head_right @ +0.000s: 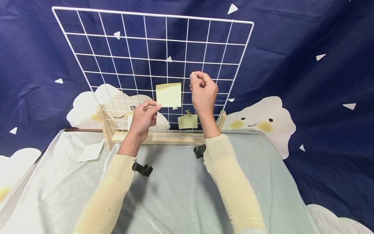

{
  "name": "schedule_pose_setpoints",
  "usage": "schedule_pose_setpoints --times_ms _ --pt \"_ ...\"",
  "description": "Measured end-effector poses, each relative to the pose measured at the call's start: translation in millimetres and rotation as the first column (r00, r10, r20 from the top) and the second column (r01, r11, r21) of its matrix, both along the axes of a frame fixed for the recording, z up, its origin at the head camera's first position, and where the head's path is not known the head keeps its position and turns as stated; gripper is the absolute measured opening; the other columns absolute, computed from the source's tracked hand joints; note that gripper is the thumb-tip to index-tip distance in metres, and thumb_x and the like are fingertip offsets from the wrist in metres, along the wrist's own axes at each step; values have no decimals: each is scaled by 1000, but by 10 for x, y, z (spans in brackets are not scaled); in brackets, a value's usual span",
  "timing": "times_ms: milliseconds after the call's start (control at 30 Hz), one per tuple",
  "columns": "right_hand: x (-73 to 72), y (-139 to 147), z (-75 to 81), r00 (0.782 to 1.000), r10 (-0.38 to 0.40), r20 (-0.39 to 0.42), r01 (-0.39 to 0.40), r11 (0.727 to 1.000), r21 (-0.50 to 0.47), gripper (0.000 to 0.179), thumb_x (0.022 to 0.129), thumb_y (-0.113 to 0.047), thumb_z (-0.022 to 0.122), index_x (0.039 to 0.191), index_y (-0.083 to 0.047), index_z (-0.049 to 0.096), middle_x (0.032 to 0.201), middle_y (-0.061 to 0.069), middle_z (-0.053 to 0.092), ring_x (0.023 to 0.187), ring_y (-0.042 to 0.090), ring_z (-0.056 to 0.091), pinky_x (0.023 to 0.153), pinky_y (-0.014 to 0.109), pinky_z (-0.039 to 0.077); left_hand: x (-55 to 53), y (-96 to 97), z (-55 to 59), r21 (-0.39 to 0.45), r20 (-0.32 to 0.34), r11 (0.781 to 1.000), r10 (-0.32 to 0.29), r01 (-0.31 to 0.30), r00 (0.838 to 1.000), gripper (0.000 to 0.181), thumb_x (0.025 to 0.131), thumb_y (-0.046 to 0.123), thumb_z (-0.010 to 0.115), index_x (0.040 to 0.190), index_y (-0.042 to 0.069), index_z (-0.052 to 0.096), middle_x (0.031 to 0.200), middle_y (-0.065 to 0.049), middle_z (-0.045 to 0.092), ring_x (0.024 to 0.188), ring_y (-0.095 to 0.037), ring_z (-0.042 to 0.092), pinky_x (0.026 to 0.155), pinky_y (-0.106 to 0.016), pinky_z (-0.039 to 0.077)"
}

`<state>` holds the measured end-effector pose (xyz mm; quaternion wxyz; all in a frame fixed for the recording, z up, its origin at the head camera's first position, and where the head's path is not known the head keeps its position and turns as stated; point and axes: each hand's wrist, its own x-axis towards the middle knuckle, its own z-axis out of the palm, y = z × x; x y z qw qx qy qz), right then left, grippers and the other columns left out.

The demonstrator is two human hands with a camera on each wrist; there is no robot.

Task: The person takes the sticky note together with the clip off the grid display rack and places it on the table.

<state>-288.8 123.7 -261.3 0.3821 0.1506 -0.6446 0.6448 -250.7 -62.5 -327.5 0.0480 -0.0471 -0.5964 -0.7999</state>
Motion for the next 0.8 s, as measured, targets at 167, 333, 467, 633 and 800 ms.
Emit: schedule_pose_setpoints --times_ms 167,333,467,633,800 --pt "24 33 -35 999 -12 37 12 1000 -12 16 97 -6 68 96 10 71 60 -3 57 54 14 52 51 19 37 9 -27 -24 11 5 1000 -6 5 1000 6 98 7 65 100 4 61 58 2 45 50 -8 35 47 -19 24" --pt "35 48 -76 997 -31 70 31 1000 1 17 97 -1 64 99 14 68 58 -1 56 52 5 49 50 17 34 30 -54 -43 17 11 1000 9 -10 1000 5 97 6 65 100 5 61 57 3 45 49 -7 35 47 -19 25" --pt "49 85 -111 996 -25 91 27 1000 -11 17 97 -3 65 101 13 69 57 -6 56 51 5 49 46 16 33 52 -78 -52 31 18 999 17 -17 1000 4 97 6 65 98 5 61 57 3 45 49 -7 36 47 -19 26" --pt "94 141 -140 995 -1 104 2 1000 -19 19 97 -9 68 101 9 71 58 -5 57 46 5 48 42 17 35 74 -107 -64 32 17 999 24 -24 1000 5 96 7 66 98 5 62 57 3 45 49 -8 36 47 -20 28" --pt "139 202 -193 993 17 113 -15 1000 -15 19 97 -12 69 101 7 71 60 6 57 38 5 41 38 18 35 96 -136 -88 41 23 999 28 -29 999 4 96 7 66 95 7 62 56 3 45 49 -8 37 47 -19 28"
